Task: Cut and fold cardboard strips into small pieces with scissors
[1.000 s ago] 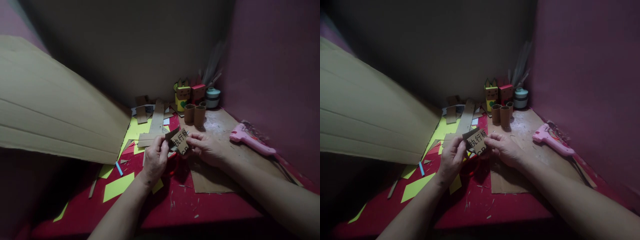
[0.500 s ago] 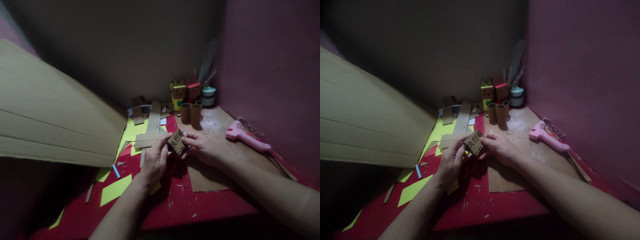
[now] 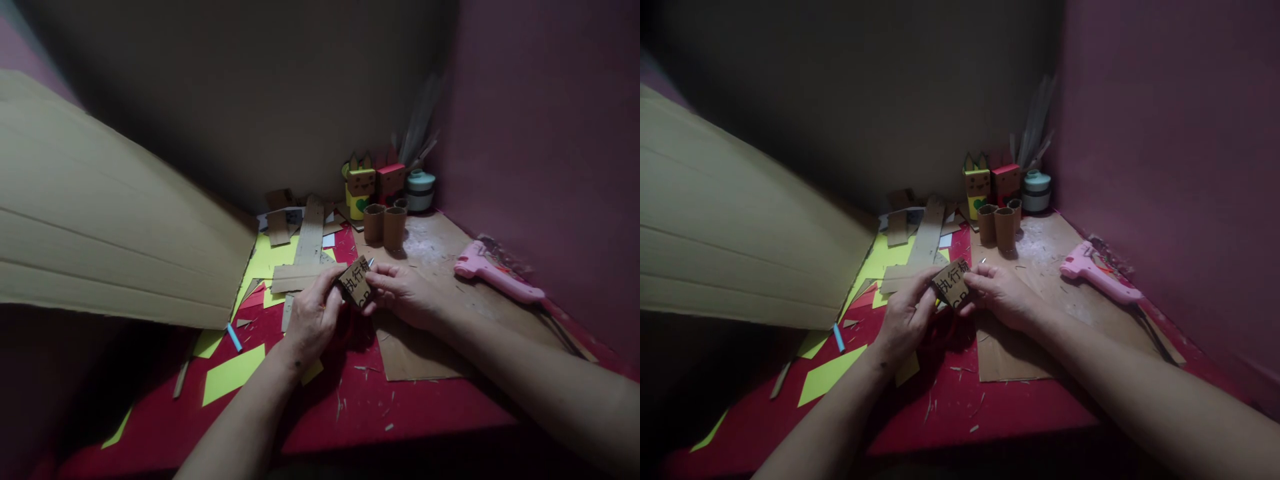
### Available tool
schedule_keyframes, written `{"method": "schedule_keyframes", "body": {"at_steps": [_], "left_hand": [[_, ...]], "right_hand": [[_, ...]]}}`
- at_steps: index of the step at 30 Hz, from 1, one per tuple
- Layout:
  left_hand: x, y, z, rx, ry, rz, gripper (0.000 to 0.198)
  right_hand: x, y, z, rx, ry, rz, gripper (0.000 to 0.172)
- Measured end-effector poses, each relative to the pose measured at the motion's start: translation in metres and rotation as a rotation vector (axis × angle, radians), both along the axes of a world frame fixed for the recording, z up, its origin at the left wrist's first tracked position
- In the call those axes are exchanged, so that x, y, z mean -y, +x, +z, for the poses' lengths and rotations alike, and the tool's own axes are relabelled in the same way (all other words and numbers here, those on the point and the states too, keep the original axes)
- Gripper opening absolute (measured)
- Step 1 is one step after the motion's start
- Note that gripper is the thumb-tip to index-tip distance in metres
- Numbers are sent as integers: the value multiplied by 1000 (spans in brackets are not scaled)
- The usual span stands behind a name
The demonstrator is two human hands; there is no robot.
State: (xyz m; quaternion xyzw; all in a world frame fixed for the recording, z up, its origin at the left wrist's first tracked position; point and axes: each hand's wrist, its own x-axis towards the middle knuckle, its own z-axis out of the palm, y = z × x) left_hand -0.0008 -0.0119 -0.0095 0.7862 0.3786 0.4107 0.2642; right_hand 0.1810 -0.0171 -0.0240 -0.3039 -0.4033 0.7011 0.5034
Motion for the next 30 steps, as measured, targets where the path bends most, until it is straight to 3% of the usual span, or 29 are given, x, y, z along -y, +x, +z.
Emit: {"method": "schedule_keyframes", "body": {"at_steps": [5,14,22,27,30], "left_hand": [[-3,2,0,179,-194,103,27],[3,8,4,245,-184,42,25],[-3,12,0,485,-543,-71,28],[0,13,4,477,-564,-45,23],[1,13,5,454,-566,-42,22]], "right_hand": [[2,-2,0,13,0,-23,19],[7,-5,8,144,-71,-164,35],[12,-7,11,175,-98,-113,25],[14,-8,12,222,-30,-105,11],[17,-9,16,291,38,-123,13]]}}
